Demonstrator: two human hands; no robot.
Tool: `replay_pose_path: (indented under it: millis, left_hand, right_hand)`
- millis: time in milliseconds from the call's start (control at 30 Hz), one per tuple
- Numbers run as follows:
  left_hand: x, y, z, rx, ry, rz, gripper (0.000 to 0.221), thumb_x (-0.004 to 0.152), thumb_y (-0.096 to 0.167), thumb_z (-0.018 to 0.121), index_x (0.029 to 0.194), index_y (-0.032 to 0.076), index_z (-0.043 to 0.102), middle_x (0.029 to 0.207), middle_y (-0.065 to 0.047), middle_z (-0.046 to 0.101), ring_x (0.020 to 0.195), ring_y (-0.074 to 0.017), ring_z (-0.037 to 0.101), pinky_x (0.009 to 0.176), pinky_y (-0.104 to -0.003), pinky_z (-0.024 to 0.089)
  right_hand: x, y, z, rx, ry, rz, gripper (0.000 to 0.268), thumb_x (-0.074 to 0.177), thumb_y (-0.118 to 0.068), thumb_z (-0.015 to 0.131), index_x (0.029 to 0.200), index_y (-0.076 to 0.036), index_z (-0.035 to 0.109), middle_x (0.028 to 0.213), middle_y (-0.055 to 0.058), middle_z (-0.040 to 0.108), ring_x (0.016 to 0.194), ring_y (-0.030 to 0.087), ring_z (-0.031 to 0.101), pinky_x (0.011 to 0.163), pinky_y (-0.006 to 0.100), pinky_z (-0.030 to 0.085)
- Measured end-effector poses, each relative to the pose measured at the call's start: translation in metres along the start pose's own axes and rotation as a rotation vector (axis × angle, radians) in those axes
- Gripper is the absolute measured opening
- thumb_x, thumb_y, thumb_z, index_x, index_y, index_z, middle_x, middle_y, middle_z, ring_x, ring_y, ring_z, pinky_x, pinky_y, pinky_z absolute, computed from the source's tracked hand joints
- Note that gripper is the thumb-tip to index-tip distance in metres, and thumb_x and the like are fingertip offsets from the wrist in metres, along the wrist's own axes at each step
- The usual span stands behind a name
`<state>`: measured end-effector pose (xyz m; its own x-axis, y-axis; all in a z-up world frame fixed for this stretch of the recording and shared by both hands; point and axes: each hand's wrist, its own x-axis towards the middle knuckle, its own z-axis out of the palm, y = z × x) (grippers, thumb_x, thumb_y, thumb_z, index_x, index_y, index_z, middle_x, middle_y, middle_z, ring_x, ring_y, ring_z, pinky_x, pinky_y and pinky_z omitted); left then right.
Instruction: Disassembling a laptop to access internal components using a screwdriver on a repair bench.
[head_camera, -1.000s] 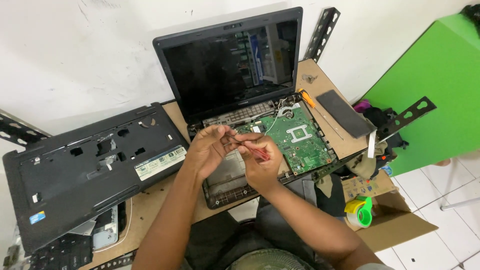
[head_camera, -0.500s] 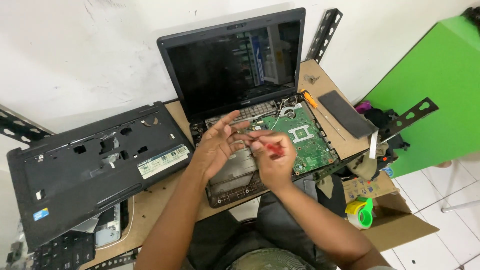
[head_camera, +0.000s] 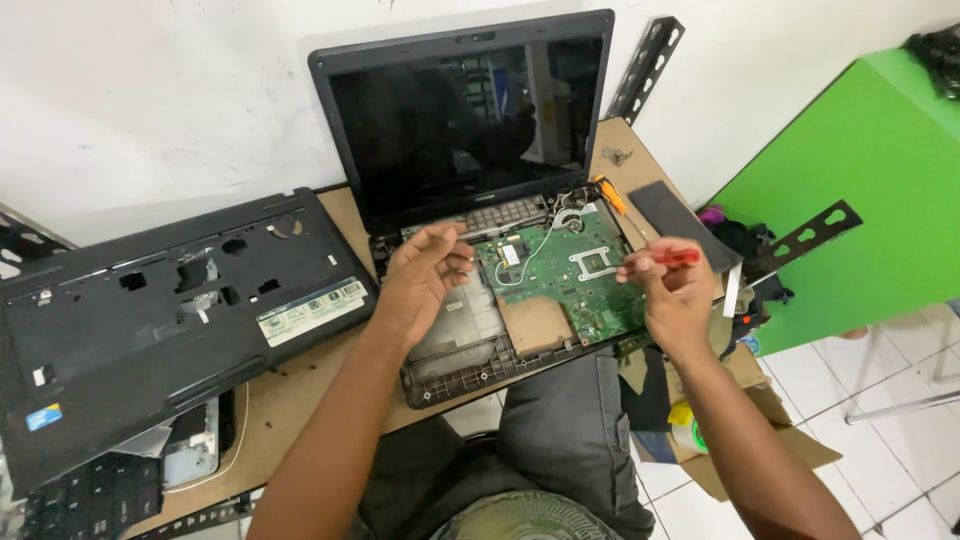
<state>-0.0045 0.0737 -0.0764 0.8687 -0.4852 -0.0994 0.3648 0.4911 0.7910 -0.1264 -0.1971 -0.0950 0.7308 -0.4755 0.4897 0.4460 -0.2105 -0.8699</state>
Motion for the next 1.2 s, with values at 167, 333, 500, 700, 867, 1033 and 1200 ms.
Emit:
replay_pose_path:
  millis: [167,333,500,700,867,1033,1200]
  left_hand:
    - [0.005,-0.005,-0.005,0.044,0.023,0.022,0.025,0.088,0.021,0.066,0.106,0.004,0.064,0.083,-0.012,0.07,0.069,-0.0166,0.069,0.06,-0.025,0.057]
    - [0.006,-0.007,-0.004,0.134,0.027,0.044,0.026,0.087,0.021,0.067,0.107,0.003,0.064,0.084,-0.013,0.07,0.07,-0.0167,0.069,0.06,-0.026,0.057]
    - [0.01,-0.025,-0.015,0.504,-0.021,0.359,0.025,0.083,0.024,0.076,0.1,0.007,0.069,0.074,-0.009,0.068,0.067,-0.014,0.067,0.057,-0.027,0.056]
    - [-0.064,0.05,0.003,0.987,-0.038,0.609,0.033,0.088,0.04,0.057,0.099,0.01,0.066,0.08,-0.004,0.067,0.069,-0.0141,0.063,0.061,-0.029,0.052]
    - [-0.132,0.1,-0.041,1.613,0.129,0.603,0.03,0.078,0.012,0.061,0.108,0.012,0.063,0.106,-0.009,0.06,0.104,-0.0275,0.05,0.088,-0.045,0.038]
    - [-0.154,0.088,-0.106,2.13,0.358,0.551,0.056,0.063,0.011,0.065,0.119,0.01,0.056,0.124,-0.018,0.049,0.123,-0.0401,0.038,0.094,-0.057,0.032]
    - [-0.151,0.083,-0.126,2.243,0.358,0.591,0.049,0.07,0.019,0.069,0.117,0.012,0.06,0.122,-0.015,0.057,0.115,-0.0368,0.05,0.095,-0.054,0.039]
  right_hand:
    - [-0.007,-0.001,0.0,-0.017,0.008,0.023,0.02,0.091,-0.004,0.061,0.101,0.009,0.049,0.081,0.023,0.064,0.072,0.027,0.069,0.065,0.038,0.06]
    - [-0.007,0.002,0.001,0.022,0.014,0.048,0.017,0.092,-0.004,0.062,0.099,0.008,0.051,0.081,0.022,0.064,0.072,0.026,0.069,0.065,0.038,0.06]
    - [-0.012,0.008,-0.002,-0.041,0.0,0.05,0.018,0.097,-0.008,0.063,0.102,0.003,0.05,0.086,0.02,0.063,0.075,0.026,0.067,0.068,0.035,0.058]
    - [-0.018,-0.008,0.0,-0.116,-0.06,0.056,0.021,0.106,-0.02,0.057,0.109,-0.005,0.042,0.094,0.021,0.06,0.077,0.026,0.064,0.075,0.031,0.057]
    - [-0.017,-0.001,-0.002,-0.08,-0.053,0.024,0.02,0.108,-0.02,0.058,0.11,-0.005,0.045,0.094,0.021,0.058,0.08,0.026,0.063,0.077,0.035,0.059]
    - [-0.018,0.002,0.0,-0.056,-0.005,0.013,0.028,0.106,-0.028,0.062,0.109,-0.005,0.047,0.092,0.019,0.058,0.075,0.025,0.062,0.072,0.035,0.058]
    - [-0.018,-0.003,0.001,-0.022,-0.007,0.055,0.028,0.103,-0.03,0.065,0.109,-0.008,0.048,0.095,0.016,0.06,0.078,0.023,0.063,0.074,0.033,0.06]
